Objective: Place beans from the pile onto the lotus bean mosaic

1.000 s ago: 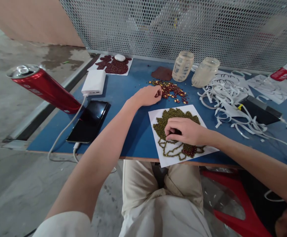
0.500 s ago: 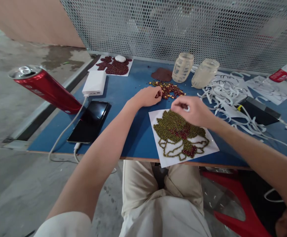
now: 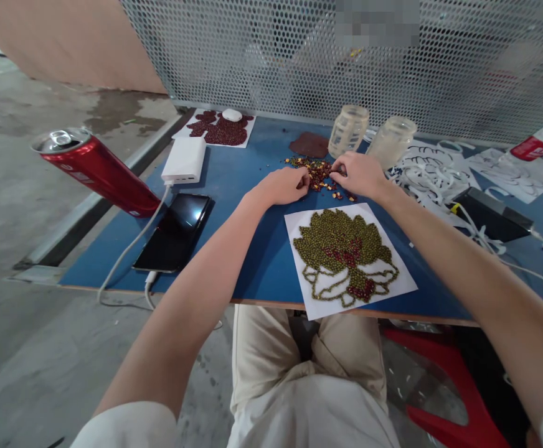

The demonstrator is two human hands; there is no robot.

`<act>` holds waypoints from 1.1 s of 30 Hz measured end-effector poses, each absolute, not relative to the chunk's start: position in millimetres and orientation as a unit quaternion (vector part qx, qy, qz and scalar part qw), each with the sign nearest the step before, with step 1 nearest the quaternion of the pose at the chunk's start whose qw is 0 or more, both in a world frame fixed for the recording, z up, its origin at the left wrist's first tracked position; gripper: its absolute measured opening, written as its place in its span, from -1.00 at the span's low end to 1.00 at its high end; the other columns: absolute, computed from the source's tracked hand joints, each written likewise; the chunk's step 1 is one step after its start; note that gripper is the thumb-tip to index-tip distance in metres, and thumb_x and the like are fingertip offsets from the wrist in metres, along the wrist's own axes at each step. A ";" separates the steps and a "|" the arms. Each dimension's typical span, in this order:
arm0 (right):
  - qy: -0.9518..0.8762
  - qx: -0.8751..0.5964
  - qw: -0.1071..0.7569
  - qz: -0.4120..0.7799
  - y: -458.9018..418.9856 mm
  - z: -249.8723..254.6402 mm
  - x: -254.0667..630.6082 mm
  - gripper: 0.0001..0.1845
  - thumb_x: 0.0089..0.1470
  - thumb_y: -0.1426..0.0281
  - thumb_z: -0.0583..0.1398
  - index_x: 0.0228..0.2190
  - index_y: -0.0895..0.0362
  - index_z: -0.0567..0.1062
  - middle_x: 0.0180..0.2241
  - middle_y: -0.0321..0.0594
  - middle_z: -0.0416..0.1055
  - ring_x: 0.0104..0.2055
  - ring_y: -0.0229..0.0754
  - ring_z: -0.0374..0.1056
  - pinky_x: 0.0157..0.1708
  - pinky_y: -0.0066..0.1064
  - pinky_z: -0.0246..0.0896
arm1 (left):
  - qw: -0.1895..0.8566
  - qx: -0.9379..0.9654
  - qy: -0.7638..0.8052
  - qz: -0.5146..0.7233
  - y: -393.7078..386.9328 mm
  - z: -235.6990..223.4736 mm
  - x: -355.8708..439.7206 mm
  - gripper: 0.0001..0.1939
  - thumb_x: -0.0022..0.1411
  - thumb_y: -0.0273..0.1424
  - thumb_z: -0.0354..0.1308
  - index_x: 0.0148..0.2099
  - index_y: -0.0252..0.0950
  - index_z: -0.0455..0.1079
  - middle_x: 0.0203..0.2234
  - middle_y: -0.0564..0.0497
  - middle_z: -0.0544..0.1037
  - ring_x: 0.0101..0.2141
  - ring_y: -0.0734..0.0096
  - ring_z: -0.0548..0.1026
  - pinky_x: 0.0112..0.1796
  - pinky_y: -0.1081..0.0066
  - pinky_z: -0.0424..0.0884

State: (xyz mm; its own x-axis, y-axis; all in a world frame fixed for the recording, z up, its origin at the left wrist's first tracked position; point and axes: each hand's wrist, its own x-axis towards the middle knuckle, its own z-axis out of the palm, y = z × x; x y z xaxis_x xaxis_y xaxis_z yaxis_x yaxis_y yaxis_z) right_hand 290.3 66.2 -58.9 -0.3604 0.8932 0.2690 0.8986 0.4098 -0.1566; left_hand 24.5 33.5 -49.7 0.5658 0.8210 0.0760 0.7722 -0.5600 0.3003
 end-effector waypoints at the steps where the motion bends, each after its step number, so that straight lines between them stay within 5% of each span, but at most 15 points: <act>1: -0.827 -0.540 0.157 0.000 69.7 -60.2 291.3 -0.80 0.31 0.28 0.30 -0.15 0.07 0.72 -0.07 0.00 0.62 -0.06 0.11 0.51 -0.03 -0.04 0.40 | 0.117 0.877 0.455 0.101 32.7 -48.8 24.7 -0.69 0.46 -0.33 0.09 0.13 -0.23 0.55 -0.07 -0.18 0.74 -0.07 0.06 0.67 -0.06 0.14 0.48; 11: -0.855 -0.470 0.206 0.075 72.5 -58.0 297.9 -0.79 0.31 0.23 0.28 -0.21 0.04 0.71 -0.26 -0.09 0.63 -0.18 0.07 0.52 -0.09 -0.05 0.38 | 0.114 0.881 0.448 0.100 33.3 -50.0 23.6 -0.72 0.48 -0.34 0.09 0.12 -0.23 0.53 -0.07 -0.17 0.73 -0.07 0.08 0.66 -0.09 0.16 0.47; 17: -0.852 -0.474 0.216 0.059 70.4 -58.4 307.0 -0.81 0.31 0.28 0.26 -0.19 0.06 0.69 -0.22 -0.06 0.64 -0.14 0.10 0.52 -0.03 0.00 0.43 | 0.078 0.867 0.449 0.203 36.2 -52.1 23.5 -0.74 0.46 -0.41 0.11 0.12 -0.25 0.50 0.03 -0.18 0.68 0.09 0.09 0.62 0.14 0.15 0.50; 22: -0.871 -0.427 0.235 0.062 65.6 -63.9 296.5 -0.65 0.41 0.34 0.16 0.06 0.06 0.69 0.08 0.00 0.68 0.10 0.15 0.56 0.24 0.10 0.45 | 0.050 0.842 0.500 0.195 39.2 -57.9 17.8 -0.59 0.51 -0.43 0.05 0.32 -0.35 0.46 0.29 -0.31 0.58 0.26 -0.02 0.56 0.31 0.04 0.46; 26: -0.925 -0.310 0.200 0.090 62.7 -67.1 277.6 -0.47 0.47 0.36 0.10 0.33 0.01 0.60 0.41 -0.06 0.51 0.46 0.20 0.40 0.51 0.25 0.24 | 0.067 0.860 0.479 0.164 46.7 -63.5 12.9 -0.55 0.56 -0.45 -0.02 0.35 -0.38 0.46 0.32 -0.29 0.59 0.33 0.03 0.54 0.39 0.08 0.41; 33: -0.940 -0.313 0.122 0.050 65.7 -67.7 291.8 -0.42 0.47 0.40 0.05 0.35 0.10 0.62 0.38 -0.11 0.54 0.44 0.13 0.46 0.47 0.11 0.37 | 0.070 0.864 0.464 0.181 55.8 -65.1 9.2 -0.58 0.52 -0.41 0.06 0.29 -0.32 0.55 0.27 -0.22 0.67 0.29 0.09 0.59 0.38 0.12 0.43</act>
State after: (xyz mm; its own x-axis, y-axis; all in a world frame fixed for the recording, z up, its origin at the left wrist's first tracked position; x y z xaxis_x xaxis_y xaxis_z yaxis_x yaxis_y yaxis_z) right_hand 291.8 65.7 -67.7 -0.7738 0.6018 0.1975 0.5775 0.7985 -0.1703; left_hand 9.2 55.8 -65.1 0.5033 0.8279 0.2475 0.7775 -0.5589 0.2883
